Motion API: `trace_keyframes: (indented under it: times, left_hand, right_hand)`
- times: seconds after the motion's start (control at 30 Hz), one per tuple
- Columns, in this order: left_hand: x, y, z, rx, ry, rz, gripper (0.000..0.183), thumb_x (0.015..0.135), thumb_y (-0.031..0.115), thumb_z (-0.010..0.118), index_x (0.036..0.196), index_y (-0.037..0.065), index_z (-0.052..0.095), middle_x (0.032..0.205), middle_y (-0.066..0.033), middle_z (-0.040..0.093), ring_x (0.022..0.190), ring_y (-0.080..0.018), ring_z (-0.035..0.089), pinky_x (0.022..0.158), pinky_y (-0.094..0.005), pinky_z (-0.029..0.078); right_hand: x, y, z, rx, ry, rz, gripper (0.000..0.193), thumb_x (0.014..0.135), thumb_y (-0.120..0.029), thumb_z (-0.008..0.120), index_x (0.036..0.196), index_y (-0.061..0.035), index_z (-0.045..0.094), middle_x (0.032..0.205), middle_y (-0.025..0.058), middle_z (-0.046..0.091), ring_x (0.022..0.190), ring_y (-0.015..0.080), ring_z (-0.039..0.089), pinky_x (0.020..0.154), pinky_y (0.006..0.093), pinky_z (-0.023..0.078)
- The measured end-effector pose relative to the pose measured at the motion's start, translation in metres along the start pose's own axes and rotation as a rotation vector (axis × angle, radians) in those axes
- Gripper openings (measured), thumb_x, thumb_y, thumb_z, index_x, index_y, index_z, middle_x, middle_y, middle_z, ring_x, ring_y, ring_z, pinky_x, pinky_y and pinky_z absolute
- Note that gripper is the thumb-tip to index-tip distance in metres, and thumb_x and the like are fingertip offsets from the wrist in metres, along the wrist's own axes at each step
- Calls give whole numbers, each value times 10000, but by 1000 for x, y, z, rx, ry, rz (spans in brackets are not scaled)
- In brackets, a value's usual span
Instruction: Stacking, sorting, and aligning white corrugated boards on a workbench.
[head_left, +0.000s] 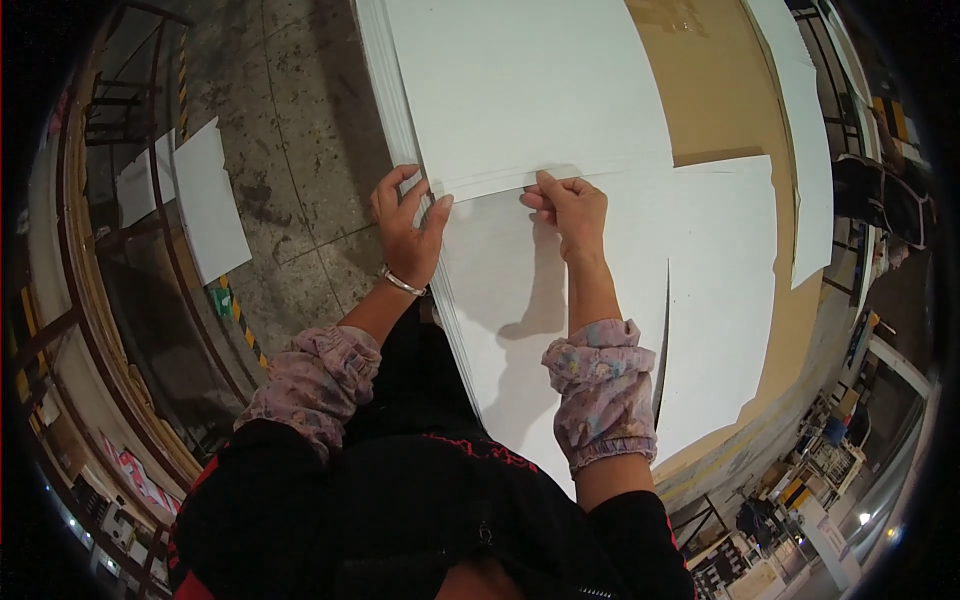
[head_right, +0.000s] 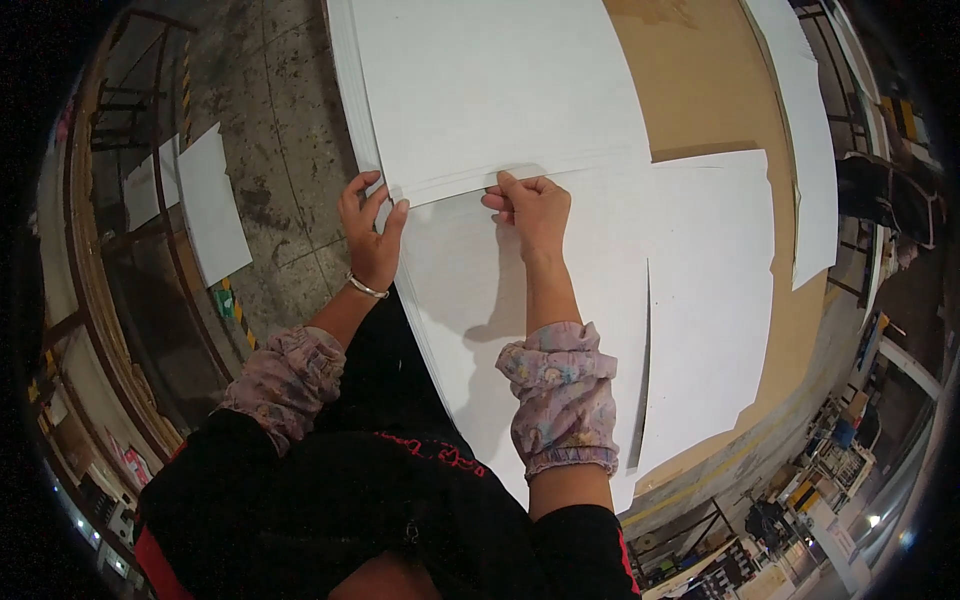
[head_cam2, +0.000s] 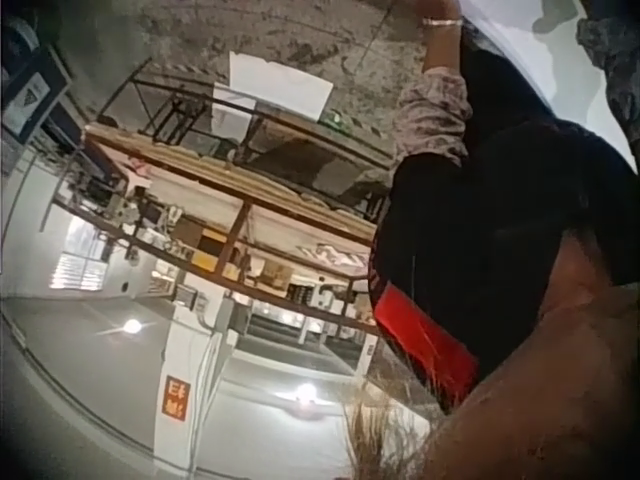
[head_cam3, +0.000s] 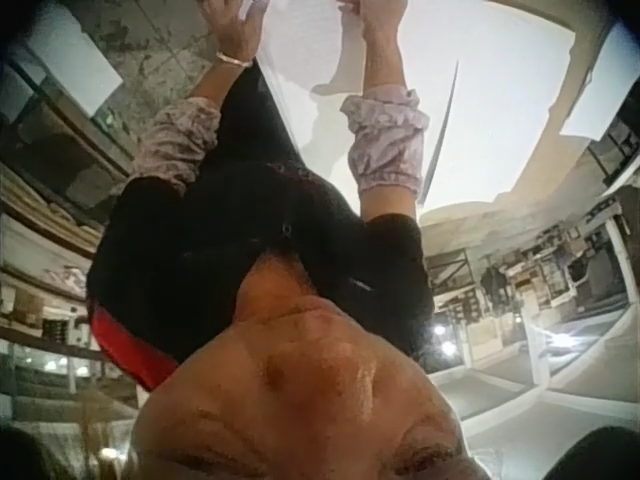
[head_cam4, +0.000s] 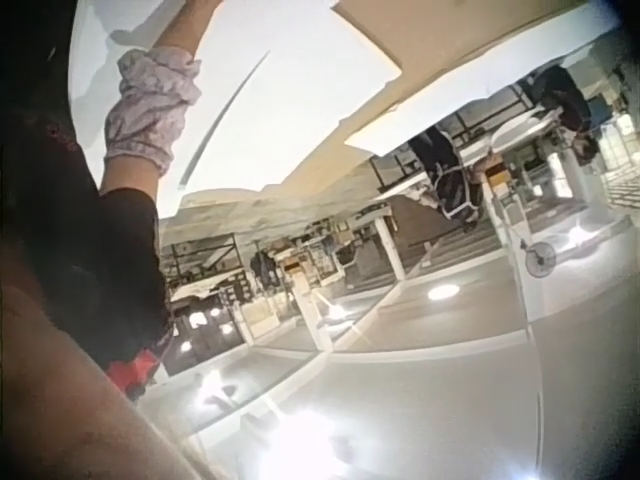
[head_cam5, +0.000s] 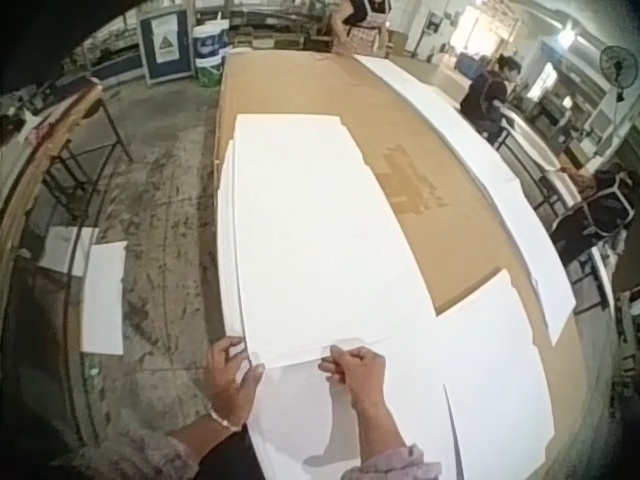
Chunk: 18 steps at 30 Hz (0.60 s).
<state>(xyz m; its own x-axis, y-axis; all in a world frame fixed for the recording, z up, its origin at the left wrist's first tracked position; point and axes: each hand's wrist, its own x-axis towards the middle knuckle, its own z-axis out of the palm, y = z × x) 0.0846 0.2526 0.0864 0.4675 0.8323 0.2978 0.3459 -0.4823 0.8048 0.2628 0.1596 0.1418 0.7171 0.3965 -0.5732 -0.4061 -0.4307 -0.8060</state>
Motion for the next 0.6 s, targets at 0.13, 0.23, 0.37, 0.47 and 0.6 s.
trace_keyframes:
  times: [0.13, 0.23, 0.37, 0.47, 0.6]
  left_hand:
    - [3, 11, 3, -12, 44, -83, 241, 734, 129, 715, 914, 19, 598, 1148, -112, 476, 1072, -280, 408, 906, -398, 356]
    - [2, 6, 5, -69, 63, -104, 242, 728, 119, 722, 886, 29, 563, 1142, -108, 467, 1072, -284, 406, 920, -409, 345]
    - [1, 2, 3, -18, 53, -120, 260, 719, 119, 727, 887, 42, 543, 1170, -112, 449, 1075, -289, 406, 930, -414, 333]
    - [3, 5, 2, 29, 30, -115, 277, 715, 121, 729, 899, 45, 536, 1183, -116, 433, 1085, -292, 400, 936, -421, 323]
    - [2, 2, 1, 54, -25, -142, 285, 739, 113, 720, 949, 41, 543, 1202, -117, 393, 1143, -284, 377, 971, -412, 322]
  right_hand:
    - [0, 2, -1, 2, 2, 6, 197, 809, -137, 676, 751, 13, 564, 706, 119, 661, 580, 135, 644, 455, 210, 451]
    - [-3, 2, 0, -35, 18, -15, 192, 821, -132, 659, 756, 21, 564, 696, 114, 656, 539, 132, 618, 451, 211, 451]
    - [-9, 14, -13, -297, 61, -175, 148, 827, -132, 650, 824, 2, 587, 728, 106, 654, 588, 148, 609, 503, 250, 473]
    - [-4, 29, -30, -693, 260, -655, 190, 826, -144, 638, 976, -33, 603, 968, 112, 637, 849, 212, 603, 675, 323, 482]
    - [4, 42, -44, -1070, 247, -995, 400, 858, -226, 570, 1231, -86, 540, 1339, 102, 468, 1246, 298, 398, 976, 427, 339]
